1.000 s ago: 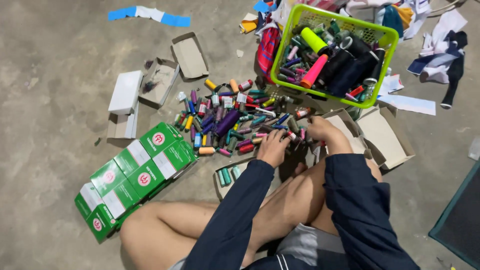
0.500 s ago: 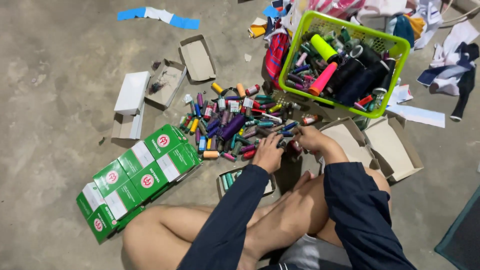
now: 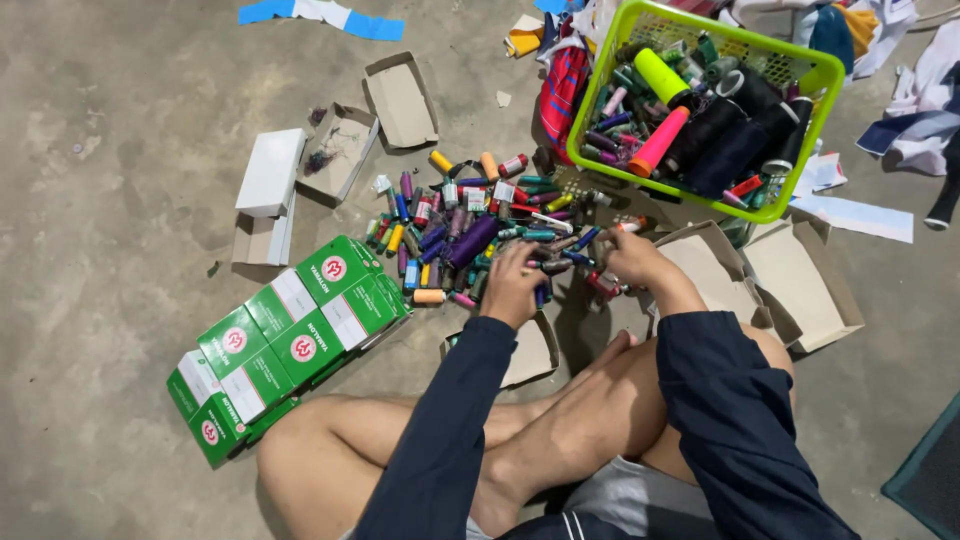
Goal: The person sits on the floor and sorts through a large pile of colorful thread spools. They pick up spools, examine them, and place them into a small cardboard box. The person also uses scissors to cut a thread from a spool.
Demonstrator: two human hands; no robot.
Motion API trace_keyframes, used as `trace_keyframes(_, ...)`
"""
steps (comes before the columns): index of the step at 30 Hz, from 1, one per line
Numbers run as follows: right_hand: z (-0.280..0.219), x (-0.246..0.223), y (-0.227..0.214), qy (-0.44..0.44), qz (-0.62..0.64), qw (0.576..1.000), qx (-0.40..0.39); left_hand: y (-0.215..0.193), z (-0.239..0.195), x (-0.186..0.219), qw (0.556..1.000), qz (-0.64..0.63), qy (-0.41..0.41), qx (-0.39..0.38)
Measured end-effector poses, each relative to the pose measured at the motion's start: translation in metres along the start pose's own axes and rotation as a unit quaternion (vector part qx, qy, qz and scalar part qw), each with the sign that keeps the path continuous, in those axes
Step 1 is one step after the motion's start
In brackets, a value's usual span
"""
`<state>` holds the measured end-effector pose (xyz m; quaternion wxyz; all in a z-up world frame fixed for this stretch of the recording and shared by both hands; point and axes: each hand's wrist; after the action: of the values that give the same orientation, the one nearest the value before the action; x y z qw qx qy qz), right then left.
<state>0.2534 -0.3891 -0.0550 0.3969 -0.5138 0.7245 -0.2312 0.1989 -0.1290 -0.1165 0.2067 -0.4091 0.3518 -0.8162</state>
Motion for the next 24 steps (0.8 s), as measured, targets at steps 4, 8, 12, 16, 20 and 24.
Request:
trace_keyframes(4,0.009,0.021,0.009,0.046,-0.063,0.996,0.052,-0.026,-0.002,-0.006,0.997,-0.035,-0.037,0.063)
trace_keyframes(8,0.002,0.011,-0.001,0.082,-0.089,0.992,0.044,-0.053,-0.008,-0.04,0.99,-0.006,-0.055,0.129)
trace_keyframes(12,0.015,0.025,0.018,0.102,-0.102,0.99,-0.006,-0.083,-0.031,-0.063,0.971,-0.029,-0.229,0.057)
trace_keyframes(16,-0.014,-0.012,0.002,0.067,0.057,0.995,-0.039,-0.084,-0.041,-0.068,0.953,-0.137,-0.269,0.007)
trace_keyframes(20,0.026,0.025,0.029,-0.004,0.021,1.0,-0.008,-0.081,-0.059,-0.08,0.945,-0.158,-0.196,0.207)
trace_keyframes(24,0.036,0.044,0.03,0.024,-0.079,0.996,-0.022,-0.046,-0.095,-0.121,0.952,-0.06,-0.256,0.159)
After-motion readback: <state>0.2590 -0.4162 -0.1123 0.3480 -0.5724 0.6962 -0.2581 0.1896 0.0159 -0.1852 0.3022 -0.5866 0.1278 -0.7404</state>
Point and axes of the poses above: each hand's wrist, its own z-axis towards the middle knuckle, its own y-axis out of the palm, x = y × z, and after that the axes turned 11 degrees about -z, right-handed
